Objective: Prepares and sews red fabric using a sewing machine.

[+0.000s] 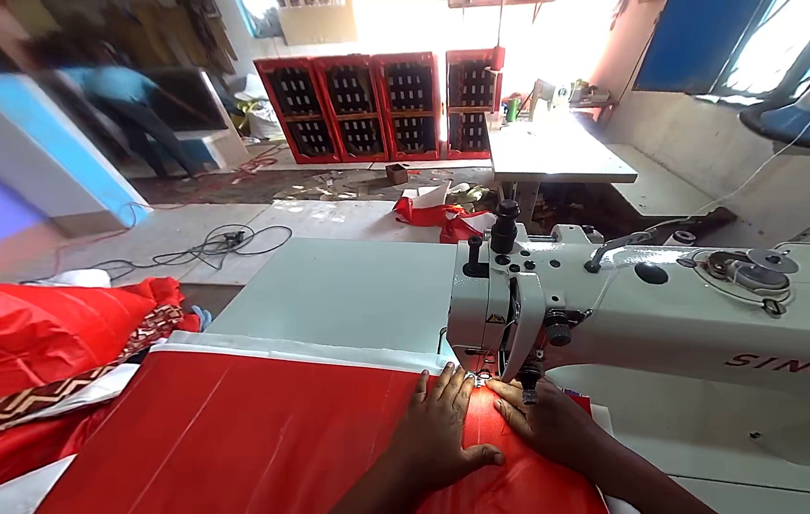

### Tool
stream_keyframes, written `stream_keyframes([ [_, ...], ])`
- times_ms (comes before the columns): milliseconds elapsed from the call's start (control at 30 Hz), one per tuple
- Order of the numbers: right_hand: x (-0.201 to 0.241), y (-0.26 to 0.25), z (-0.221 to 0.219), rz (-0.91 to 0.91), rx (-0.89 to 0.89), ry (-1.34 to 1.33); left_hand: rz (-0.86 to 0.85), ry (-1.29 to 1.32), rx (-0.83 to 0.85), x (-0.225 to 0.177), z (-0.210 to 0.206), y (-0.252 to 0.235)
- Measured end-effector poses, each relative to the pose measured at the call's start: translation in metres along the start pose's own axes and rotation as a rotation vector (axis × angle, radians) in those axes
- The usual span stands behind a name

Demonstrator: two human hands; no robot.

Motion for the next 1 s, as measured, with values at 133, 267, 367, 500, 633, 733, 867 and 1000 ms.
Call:
stream_keyframes([
  [133, 0.002, -0.001, 0.002, -0.003, 0.005, 0.003, -0.006, 0.008, 0.008, 0.002, 0.001, -0.002],
  [267, 0.002, -0.004, 0.002, -0.020, 0.009, -0.032, -0.011, 0.015, 0.010, 0.003, 0.002, -0.002],
  [367, 0.002, -0.003, 0.003, -0.030, 0.008, -0.026, -0.014, 0.023, 0.023, 0.004, 0.002, -0.003],
  [500, 0.001, 0.002, 0.002, 0.004, -0.049, -0.014, -0.008, 0.013, 0.038, 0.004, 0.002, -0.002],
  [633, -0.001, 0.006, -0.001, 0.000, -0.092, 0.087, -0.002, 0.012, 0.038, 0.003, 0.000, -0.002],
  [733, 0.004, 0.004, 0.004, -0.088, -0.006, 0.127, -0.002, 0.008, 0.035, 0.002, -0.001, -0.002],
  [867, 0.012, 0.004, 0.008, -0.126, 0.006, 0.158, -0.013, 0.010, 0.005, 0.002, 0.000, -0.002],
  [1000, 0.013, 0.001, 0.013, -0.160, 0.114, 0.122, -0.005, 0.000, 0.033, 0.002, 0.001, -0.002],
])
Point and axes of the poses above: each hand's wrist, its own y-axis away from the middle knuckle, its own z-axis out of the back of the hand, x = y × z, the point moved 2 cm from there along -y, towards the middle knuckle, and after that the axes turned 2 degrees about -x, right-handed, at the moved point
